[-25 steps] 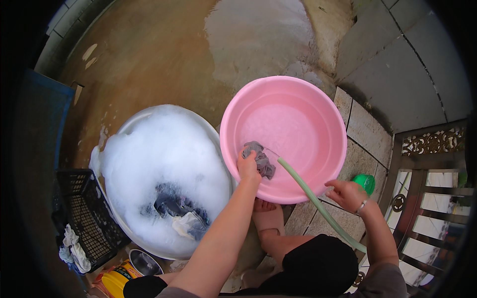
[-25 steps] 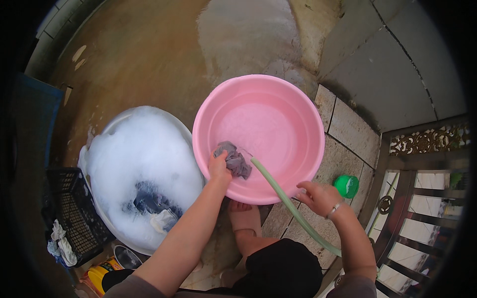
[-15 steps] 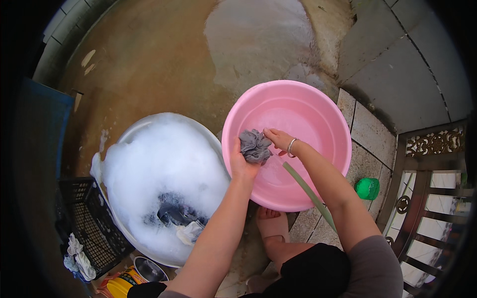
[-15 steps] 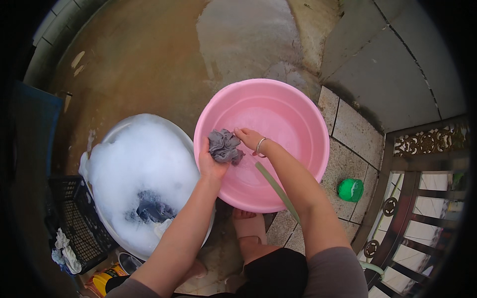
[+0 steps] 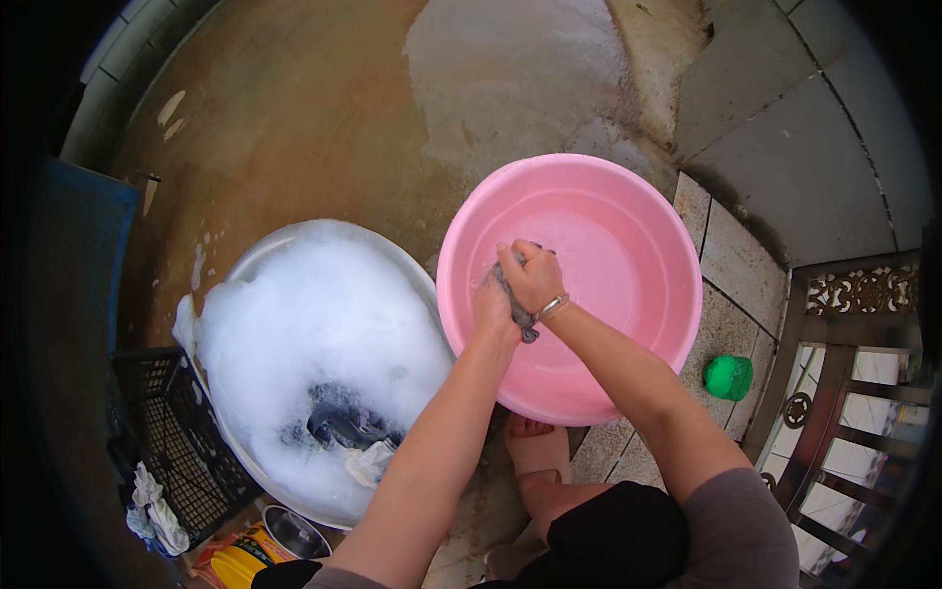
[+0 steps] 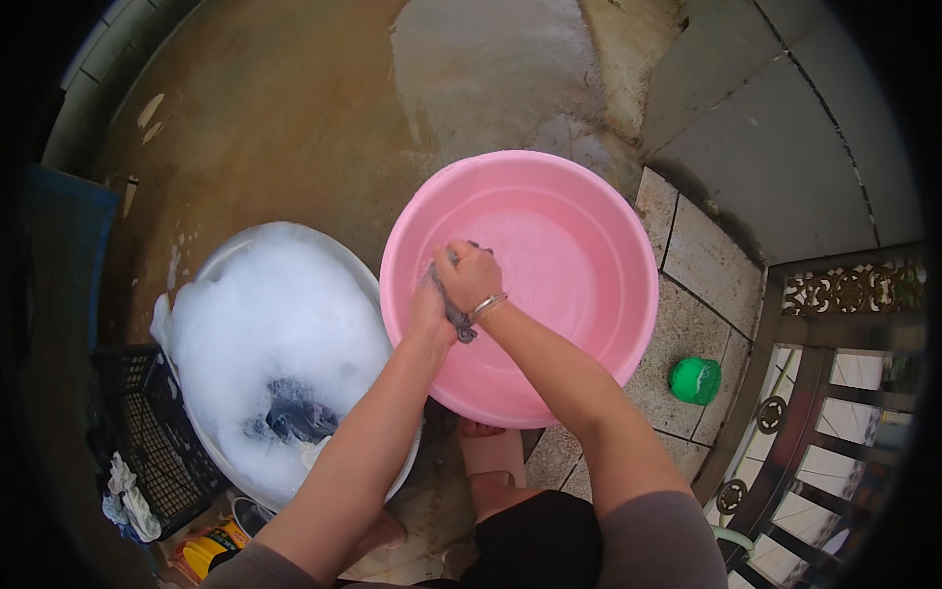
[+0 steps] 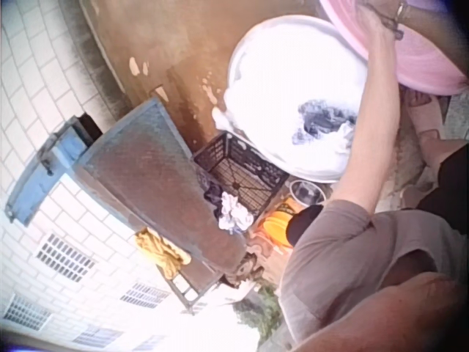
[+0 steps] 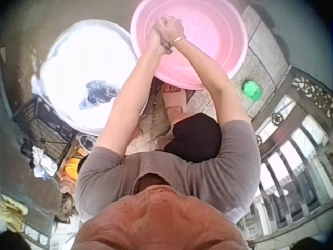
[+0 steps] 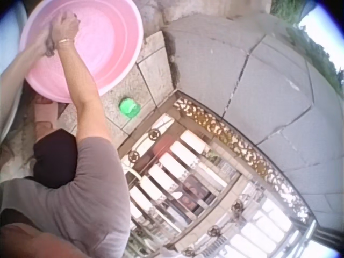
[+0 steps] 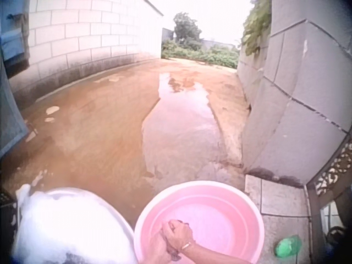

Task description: The person rinses a cloth in a basin of water using a hose, wrings it out, hangs it on a gate, and then scrubs other items in a large basin of soapy water by hand.

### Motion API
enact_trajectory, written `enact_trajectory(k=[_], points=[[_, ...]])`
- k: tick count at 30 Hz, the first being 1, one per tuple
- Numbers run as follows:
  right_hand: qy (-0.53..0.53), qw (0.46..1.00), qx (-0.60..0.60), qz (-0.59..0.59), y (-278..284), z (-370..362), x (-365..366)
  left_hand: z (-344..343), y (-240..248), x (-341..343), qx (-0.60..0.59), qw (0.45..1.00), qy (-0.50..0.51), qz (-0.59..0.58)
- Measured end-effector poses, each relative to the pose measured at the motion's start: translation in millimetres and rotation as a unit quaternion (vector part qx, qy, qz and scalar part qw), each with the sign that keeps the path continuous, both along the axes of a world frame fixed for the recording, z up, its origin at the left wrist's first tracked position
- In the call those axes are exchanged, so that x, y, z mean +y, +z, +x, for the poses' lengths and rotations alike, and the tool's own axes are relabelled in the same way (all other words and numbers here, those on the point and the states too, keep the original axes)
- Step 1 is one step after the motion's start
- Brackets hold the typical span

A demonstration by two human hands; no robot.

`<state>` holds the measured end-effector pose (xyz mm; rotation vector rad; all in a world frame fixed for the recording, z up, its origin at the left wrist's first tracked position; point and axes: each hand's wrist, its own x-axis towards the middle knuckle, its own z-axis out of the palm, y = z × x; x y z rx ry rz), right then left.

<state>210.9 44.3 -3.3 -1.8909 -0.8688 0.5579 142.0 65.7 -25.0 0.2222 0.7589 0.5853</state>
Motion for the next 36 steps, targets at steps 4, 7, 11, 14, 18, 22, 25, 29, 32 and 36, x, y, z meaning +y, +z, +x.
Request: enact_trajectory(k=[4,7,11,14,18,22,25,29,32,36], points=[[0.002,0.990,0.060,-0.124,-35.0,50.8,3.2,4.5,6.8,12.9,0.143,0.988,-0.057,0.014],[0.047,0.987,0.086,-0.127,-61.6,99.1,-0.9,-16.9,-4.5,25.1,0.171,0.978,-0.091,0.073],[-0.051,0.976,0.046,-0.205,-104.6,152.4,-32.2,-21.2,3.6,16.4,0.314,0.907,-0.279,0.027],[0.013,0.952,-0.204,-0.229,-110.3,93.4,-15.6,-24.2,-1.6,20.5,0.283,0.925,-0.252,-0.023],[0.169,0.960,0.186,-0.125,-71.7,43.9,7.3,-11.2,-12.5,33.5,0.256,0.927,-0.192,-0.196],[0.255,0.952,-0.020,-0.170,27.6,-8.9,0.5,-20.7,-38.5,41.5,-0.031,0.972,-0.091,-0.215],[0.249,0.952,-0.061,-0.164,27.1,-13.0,-2.7,-22.8,-26.6,26.4,-0.039,0.981,-0.076,-0.173],[0.020,0.990,0.034,-0.136,-24.6,30.2,1.6,20.1,-3.9,1.0,0.051,0.987,-0.036,-0.148],[0.103,0.985,-0.057,-0.127,-12.3,27.1,13.1,6.6,-5.6,15.2,0.133,0.989,-0.037,-0.058],[0.180,0.962,-0.087,-0.183,-58.1,92.0,3.3,-11.7,14.3,29.7,0.280,0.941,-0.186,-0.036]])
